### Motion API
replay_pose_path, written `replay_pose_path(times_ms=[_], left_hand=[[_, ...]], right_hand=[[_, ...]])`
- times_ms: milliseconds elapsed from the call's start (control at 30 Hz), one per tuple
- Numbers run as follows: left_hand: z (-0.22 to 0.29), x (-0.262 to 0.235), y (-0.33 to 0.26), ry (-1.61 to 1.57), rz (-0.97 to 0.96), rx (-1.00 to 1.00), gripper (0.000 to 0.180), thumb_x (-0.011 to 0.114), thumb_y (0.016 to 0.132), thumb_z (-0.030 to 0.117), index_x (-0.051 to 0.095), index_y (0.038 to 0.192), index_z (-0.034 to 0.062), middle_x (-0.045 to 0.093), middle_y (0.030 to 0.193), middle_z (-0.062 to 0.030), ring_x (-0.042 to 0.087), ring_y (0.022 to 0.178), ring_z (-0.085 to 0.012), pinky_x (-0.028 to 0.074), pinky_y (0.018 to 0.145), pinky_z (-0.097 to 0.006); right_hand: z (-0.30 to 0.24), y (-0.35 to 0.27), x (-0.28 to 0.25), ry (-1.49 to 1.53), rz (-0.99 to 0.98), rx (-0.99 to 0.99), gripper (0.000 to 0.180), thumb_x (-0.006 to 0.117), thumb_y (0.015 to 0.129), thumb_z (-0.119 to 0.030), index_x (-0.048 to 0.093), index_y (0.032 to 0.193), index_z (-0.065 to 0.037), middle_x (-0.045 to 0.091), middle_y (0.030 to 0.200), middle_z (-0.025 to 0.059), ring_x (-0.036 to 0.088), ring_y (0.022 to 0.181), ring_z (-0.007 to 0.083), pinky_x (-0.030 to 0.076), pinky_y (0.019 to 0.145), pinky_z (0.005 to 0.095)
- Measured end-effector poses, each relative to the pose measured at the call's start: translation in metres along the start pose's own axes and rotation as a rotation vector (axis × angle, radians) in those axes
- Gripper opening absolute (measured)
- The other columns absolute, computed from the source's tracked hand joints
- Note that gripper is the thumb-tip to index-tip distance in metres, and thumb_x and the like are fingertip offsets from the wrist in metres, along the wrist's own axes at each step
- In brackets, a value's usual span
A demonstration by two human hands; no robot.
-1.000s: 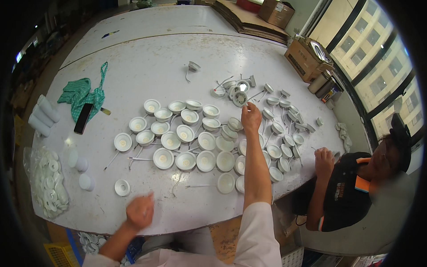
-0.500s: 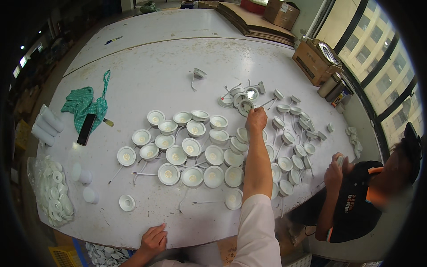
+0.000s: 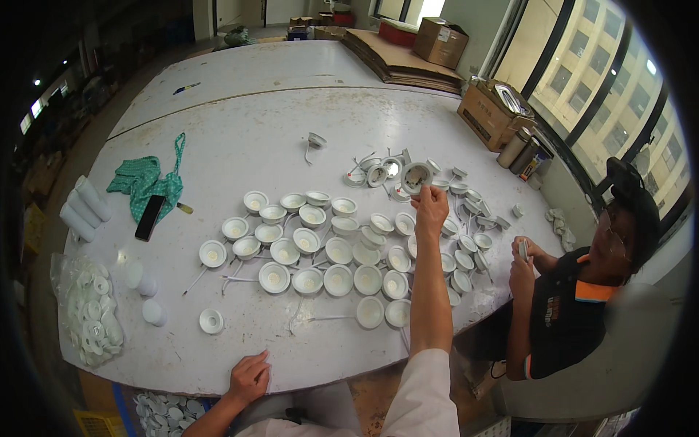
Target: The person assembles small LED light fixtures by fitting plastic housings and round covers onto LED modules by hand.
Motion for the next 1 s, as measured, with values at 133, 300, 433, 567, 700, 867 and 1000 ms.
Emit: replay_pose_path(times_ms=[133, 300, 433, 567, 700, 867, 1000], left_hand=[[0.029, -0.007, 0.022, -0.099, 0.032, 0.059, 0.021, 0.072, 0.070, 0.003, 0.066, 0.091, 0.0003, 0.066, 0.111, -0.0192, 0.066, 0.095, -0.0332, 0.053, 0.084, -0.039], [0.090, -0.029, 0.097, -0.260, 0.166, 0.139, 0.044, 0.074, 0.072, 0.007, 0.058, 0.113, -0.0031, 0.055, 0.131, -0.0227, 0.055, 0.118, -0.0361, 0.047, 0.096, -0.040], [0.096, -0.038, 0.138, -0.306, 0.206, 0.089, 0.054, 0.071, 0.082, 0.022, 0.051, 0.125, -0.0034, 0.046, 0.139, -0.0247, 0.043, 0.132, -0.0371, 0.037, 0.106, -0.043], [0.079, -0.034, 0.133, -0.426, -0.038, 0.148, 0.054, 0.064, 0.088, 0.036, 0.054, 0.125, -0.0016, 0.050, 0.134, -0.0254, 0.039, 0.133, -0.0386, 0.031, 0.110, -0.045], [0.061, -0.022, 0.101, -0.505, -0.241, 0.084, 0.046, 0.065, 0.088, 0.039, 0.064, 0.112, 0.0003, 0.060, 0.119, -0.0224, 0.055, 0.116, -0.0339, 0.042, 0.098, -0.041], [0.043, -0.014, 0.075, -0.624, -0.401, -0.187, 0.047, 0.068, 0.086, 0.038, 0.063, 0.107, -0.0029, 0.069, 0.089, -0.0131, 0.065, 0.085, -0.0206, 0.051, 0.076, -0.034], [0.026, -0.014, 0.062, -0.781, -0.242, -0.397, 0.036, 0.070, 0.086, 0.031, 0.064, 0.101, -0.0018, 0.066, 0.074, -0.0089, 0.062, 0.067, -0.0113, 0.049, 0.062, -0.027]], right_hand=[[-0.014, -0.079, -0.004, 0.504, -0.254, 0.184, 0.009, 0.058, 0.094, -0.012, 0.055, 0.096, -0.004, 0.061, 0.074, 0.0039, 0.060, 0.063, 0.0109, 0.050, 0.056, 0.0203], [-0.040, -0.200, 0.008, 0.600, -0.428, 0.383, 0.004, 0.056, 0.094, -0.008, 0.054, 0.095, -0.005, 0.060, 0.073, 0.0027, 0.058, 0.060, 0.0092, 0.050, 0.056, 0.0225], [-0.059, -0.270, 0.007, 0.381, -0.579, 0.305, 0.007, 0.058, 0.092, -0.006, 0.055, 0.096, -0.002, 0.061, 0.076, 0.0034, 0.058, 0.061, 0.0082, 0.049, 0.056, 0.0215], [-0.087, -0.313, 0.017, 0.148, -0.711, 0.100, 0.008, 0.062, 0.090, -0.003, 0.059, 0.097, 0.001, 0.063, 0.079, 0.0029, 0.056, 0.063, 0.0049, 0.046, 0.055, 0.0197], [-0.089, -0.333, 0.026, 0.018, -0.830, 0.096, 0.009, 0.062, 0.090, -0.005, 0.062, 0.097, 0.001, 0.065, 0.076, 0.0019, 0.055, 0.066, 0.0038, 0.044, 0.057, 0.0189], [-0.080, -0.350, 0.035, 0.057, -0.858, 0.113, 0.012, 0.063, 0.090, -0.005, 0.061, 0.100, 0.001, 0.064, 0.077, 0.0016, 0.055, 0.065, 0.0037, 0.045, 0.058, 0.0190], [-0.072, -0.363, 0.046, -0.018, -0.844, 0.081, 0.020, 0.065, 0.089, -0.006, 0.058, 0.106, 0.001, 0.063, 0.078, 0.0019, 0.055, 0.064, 0.0041, 0.045, 0.056, 0.0196]])
Point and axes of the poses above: each hand's wrist, its own y-axis towards the middle knuckle, its own x-axis out of the palm, z = x × y, the point moved 9 cm from there along y, towards the middle knuckle
